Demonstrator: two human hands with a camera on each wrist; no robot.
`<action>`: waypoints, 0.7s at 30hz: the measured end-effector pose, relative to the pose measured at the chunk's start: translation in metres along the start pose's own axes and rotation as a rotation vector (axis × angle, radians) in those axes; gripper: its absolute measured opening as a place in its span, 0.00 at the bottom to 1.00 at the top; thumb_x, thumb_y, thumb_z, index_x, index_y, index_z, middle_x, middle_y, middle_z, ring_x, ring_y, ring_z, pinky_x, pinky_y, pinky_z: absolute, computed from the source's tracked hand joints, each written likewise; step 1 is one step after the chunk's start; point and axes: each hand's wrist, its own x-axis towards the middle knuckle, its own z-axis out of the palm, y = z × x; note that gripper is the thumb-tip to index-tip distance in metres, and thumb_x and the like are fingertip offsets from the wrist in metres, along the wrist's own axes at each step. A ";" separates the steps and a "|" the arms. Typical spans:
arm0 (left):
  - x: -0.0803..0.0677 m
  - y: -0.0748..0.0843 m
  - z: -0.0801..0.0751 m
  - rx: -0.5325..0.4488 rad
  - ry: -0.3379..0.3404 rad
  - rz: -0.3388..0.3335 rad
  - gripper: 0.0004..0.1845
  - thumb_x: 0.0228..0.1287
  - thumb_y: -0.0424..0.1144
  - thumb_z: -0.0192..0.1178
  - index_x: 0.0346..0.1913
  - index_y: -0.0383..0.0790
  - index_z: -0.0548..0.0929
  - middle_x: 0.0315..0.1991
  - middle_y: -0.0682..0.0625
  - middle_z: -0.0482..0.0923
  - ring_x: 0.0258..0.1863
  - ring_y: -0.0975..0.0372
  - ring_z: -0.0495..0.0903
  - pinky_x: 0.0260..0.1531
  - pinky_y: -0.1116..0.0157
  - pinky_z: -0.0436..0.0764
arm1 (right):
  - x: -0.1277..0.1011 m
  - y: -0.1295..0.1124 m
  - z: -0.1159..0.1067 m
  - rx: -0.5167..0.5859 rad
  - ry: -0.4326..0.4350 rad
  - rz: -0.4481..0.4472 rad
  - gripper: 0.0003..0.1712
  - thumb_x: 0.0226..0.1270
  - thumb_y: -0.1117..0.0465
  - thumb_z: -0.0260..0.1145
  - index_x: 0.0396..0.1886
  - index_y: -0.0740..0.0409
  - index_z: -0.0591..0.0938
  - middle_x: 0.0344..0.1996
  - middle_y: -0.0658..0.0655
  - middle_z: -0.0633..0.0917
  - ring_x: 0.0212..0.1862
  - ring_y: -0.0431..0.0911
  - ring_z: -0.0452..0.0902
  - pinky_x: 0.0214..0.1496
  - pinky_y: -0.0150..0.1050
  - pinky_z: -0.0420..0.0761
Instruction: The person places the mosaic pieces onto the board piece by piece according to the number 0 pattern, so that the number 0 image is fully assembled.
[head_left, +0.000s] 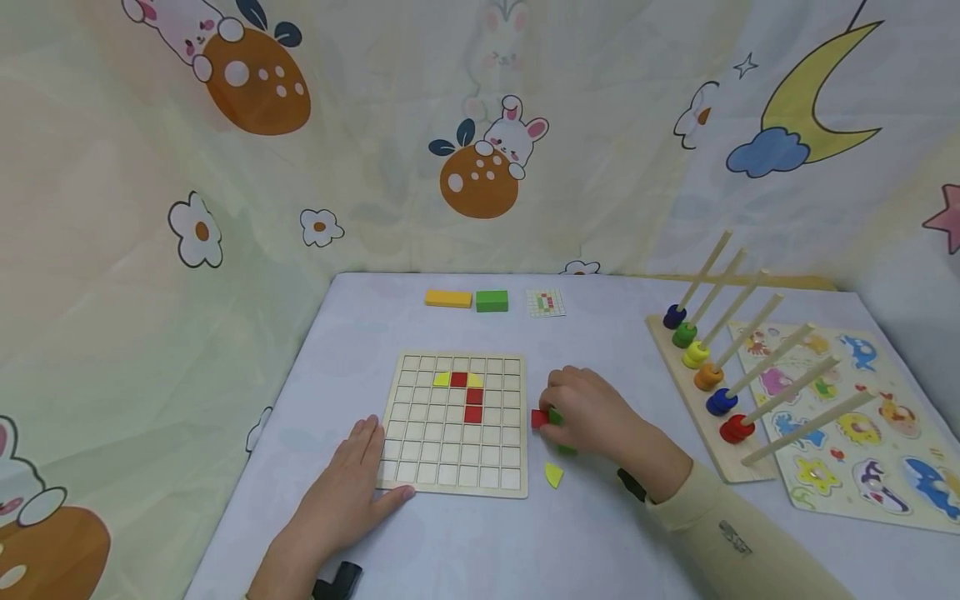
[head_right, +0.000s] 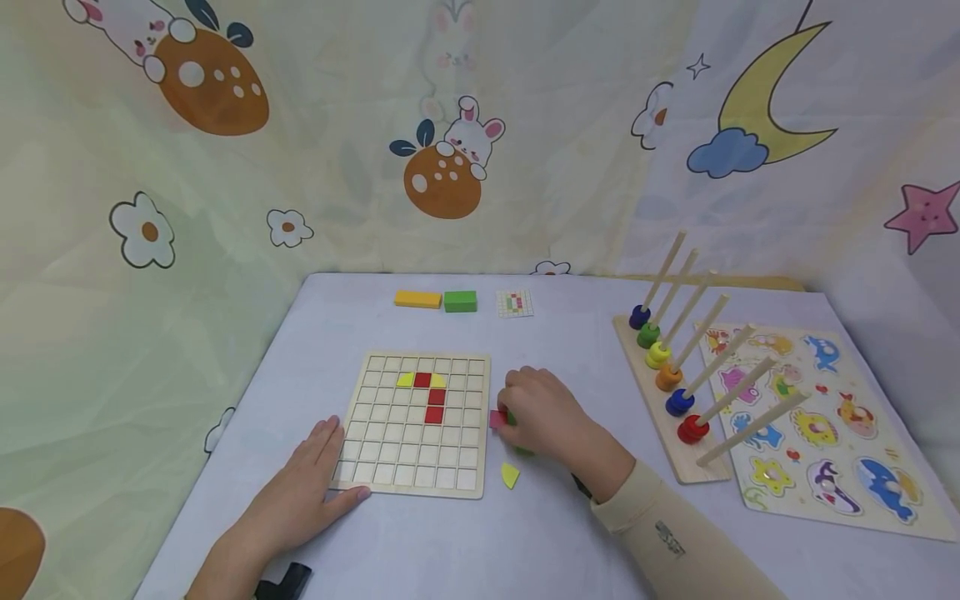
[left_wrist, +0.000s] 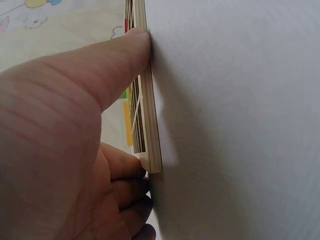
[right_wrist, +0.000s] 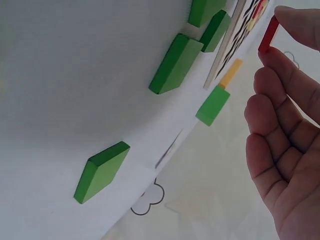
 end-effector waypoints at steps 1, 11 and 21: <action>0.000 0.000 0.000 -0.001 -0.001 -0.001 0.61 0.62 0.70 0.66 0.83 0.32 0.53 0.86 0.38 0.46 0.86 0.43 0.46 0.81 0.42 0.58 | 0.001 -0.001 -0.001 0.002 0.001 -0.002 0.12 0.54 0.49 0.84 0.33 0.48 0.92 0.28 0.44 0.82 0.32 0.40 0.68 0.37 0.35 0.72; 0.000 0.000 0.001 -0.010 0.000 -0.004 0.61 0.62 0.71 0.66 0.83 0.32 0.53 0.86 0.38 0.46 0.86 0.43 0.45 0.81 0.42 0.57 | 0.010 -0.008 -0.005 0.029 0.014 -0.014 0.10 0.55 0.50 0.83 0.32 0.47 0.92 0.29 0.46 0.84 0.33 0.40 0.68 0.40 0.37 0.73; 0.001 -0.001 0.003 -0.003 -0.001 -0.007 0.62 0.61 0.70 0.67 0.83 0.32 0.53 0.86 0.38 0.46 0.86 0.43 0.45 0.81 0.42 0.58 | 0.018 -0.017 -0.002 0.039 0.035 -0.047 0.08 0.56 0.51 0.82 0.31 0.47 0.92 0.29 0.44 0.82 0.35 0.40 0.69 0.44 0.38 0.76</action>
